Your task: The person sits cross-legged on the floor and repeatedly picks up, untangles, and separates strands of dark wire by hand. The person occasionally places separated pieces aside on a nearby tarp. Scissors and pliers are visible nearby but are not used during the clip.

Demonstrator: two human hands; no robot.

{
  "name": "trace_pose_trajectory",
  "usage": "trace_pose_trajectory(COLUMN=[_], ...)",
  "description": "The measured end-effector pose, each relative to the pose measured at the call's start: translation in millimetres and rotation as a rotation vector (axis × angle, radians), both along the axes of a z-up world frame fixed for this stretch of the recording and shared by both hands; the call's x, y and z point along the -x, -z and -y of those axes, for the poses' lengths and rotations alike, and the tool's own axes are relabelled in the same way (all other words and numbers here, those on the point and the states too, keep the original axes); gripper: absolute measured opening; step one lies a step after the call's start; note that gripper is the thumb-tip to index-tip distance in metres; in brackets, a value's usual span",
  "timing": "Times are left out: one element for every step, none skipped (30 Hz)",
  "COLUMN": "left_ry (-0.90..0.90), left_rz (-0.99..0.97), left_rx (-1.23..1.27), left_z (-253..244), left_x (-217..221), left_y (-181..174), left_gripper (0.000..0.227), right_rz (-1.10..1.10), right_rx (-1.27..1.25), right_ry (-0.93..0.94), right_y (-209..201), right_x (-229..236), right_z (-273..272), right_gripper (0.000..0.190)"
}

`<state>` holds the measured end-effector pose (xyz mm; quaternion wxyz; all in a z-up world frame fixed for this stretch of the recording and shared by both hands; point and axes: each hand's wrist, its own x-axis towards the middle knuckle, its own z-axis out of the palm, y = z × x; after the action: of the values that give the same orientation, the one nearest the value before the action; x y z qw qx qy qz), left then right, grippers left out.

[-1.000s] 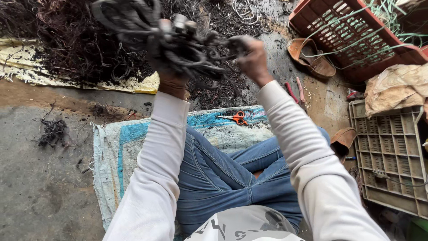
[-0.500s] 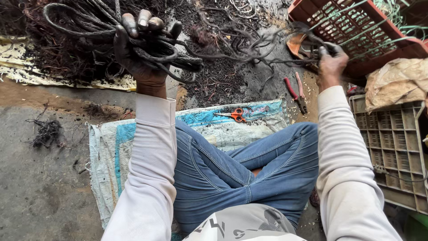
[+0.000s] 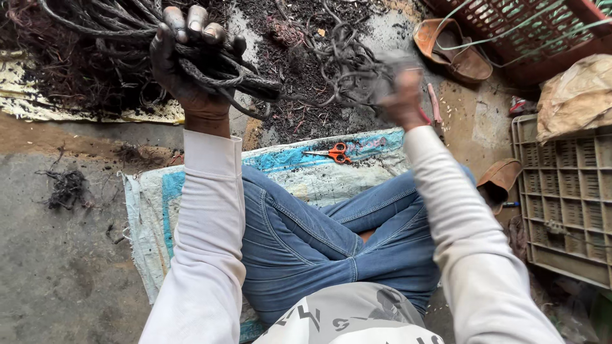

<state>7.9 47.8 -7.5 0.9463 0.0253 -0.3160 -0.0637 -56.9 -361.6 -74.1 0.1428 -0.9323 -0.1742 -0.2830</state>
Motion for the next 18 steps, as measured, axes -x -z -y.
trace_pose_trajectory(left_ry=[0.016, 0.033, 0.026, 0.019, -0.011, -0.040, -0.069, -0.098, -0.131, -0.163, -0.195, -0.226, -0.273, -0.320, -0.365, -0.443, -0.521, -0.598], left_rz=[-0.001, -0.003, -0.002, -0.001, -0.003, -0.005, -0.025, -0.046, -0.071, -0.096, -0.127, -0.159, -0.204, -0.248, -0.288, -0.370, -0.453, -0.536], left_rx=[0.011, 0.027, 0.035, 0.043, 0.043, 0.043, 0.044, 0.044, 0.030, 0.015, -0.021, -0.057, -0.123, -0.188, -0.253, -0.460, -0.668, -0.878], left_z=[2, 3, 2, 1, -3, -9, -15, -22, -26, -31, -34, -36, -36, -32, -28, -22, -15, -8], left_x=[-1, 0, -2, -3, -5, -6, -8, -9, -11, -12, -13, -14, -15, -16, -19, -21, -22, -22], left_y=[0, 1, 1, 2, 3, 4, 5, 7, 9, 12, 16, 19, 23, 26, 29, 31, 34, 37], left_gripper=[0.026, 0.026, 0.026, 0.026, 0.026, 0.025, 0.025, 0.025, 0.024, 0.024, 0.023, 0.023, 0.021, 0.019, 0.018, 0.019, 0.020, 0.022], right_rz=[-0.255, -0.313, -0.426, -0.538, -0.560, -0.581, -0.600, -0.545, -0.489, -0.432, -0.407, -0.382, -0.412, -0.440, -0.299, -0.157, -0.167, -0.176], right_rx=[-0.180, -0.175, -0.043, 0.088, 0.160, 0.231, 0.307, 0.300, 0.300, 0.299, 0.335, 0.371, 0.263, 0.155, 0.035, -0.083, -0.225, -0.366], right_ry=[-0.082, -0.188, -0.126, -0.066, -0.046, -0.026, -0.004, 0.042, 0.085, 0.128, 0.156, 0.185, 0.224, 0.263, 0.190, 0.113, 0.114, 0.114], right_y=[8, 15, 24, 32, 39, 48, 55, 62, 67, 70, 72, 70, 66, 59, 47, 33, 16, 1], right_x=[0, 0, -2, -3, -2, 0, 0, 2, 4, 5, 5, 3, 3, 3, 1, -1, -2, -4], right_z=[-28, -52, -77, -94, -100, -106, -106, -100, -87, -72, -56, -40, -22, -7, 9, 22, 33, 36], right_gripper=[0.056, 0.063, 0.069, 0.075, 0.063, 0.052, 0.040, 0.037, 0.035, 0.032, 0.027, 0.025, 0.026, 0.027, 0.018, 0.009, 0.010, 0.018])
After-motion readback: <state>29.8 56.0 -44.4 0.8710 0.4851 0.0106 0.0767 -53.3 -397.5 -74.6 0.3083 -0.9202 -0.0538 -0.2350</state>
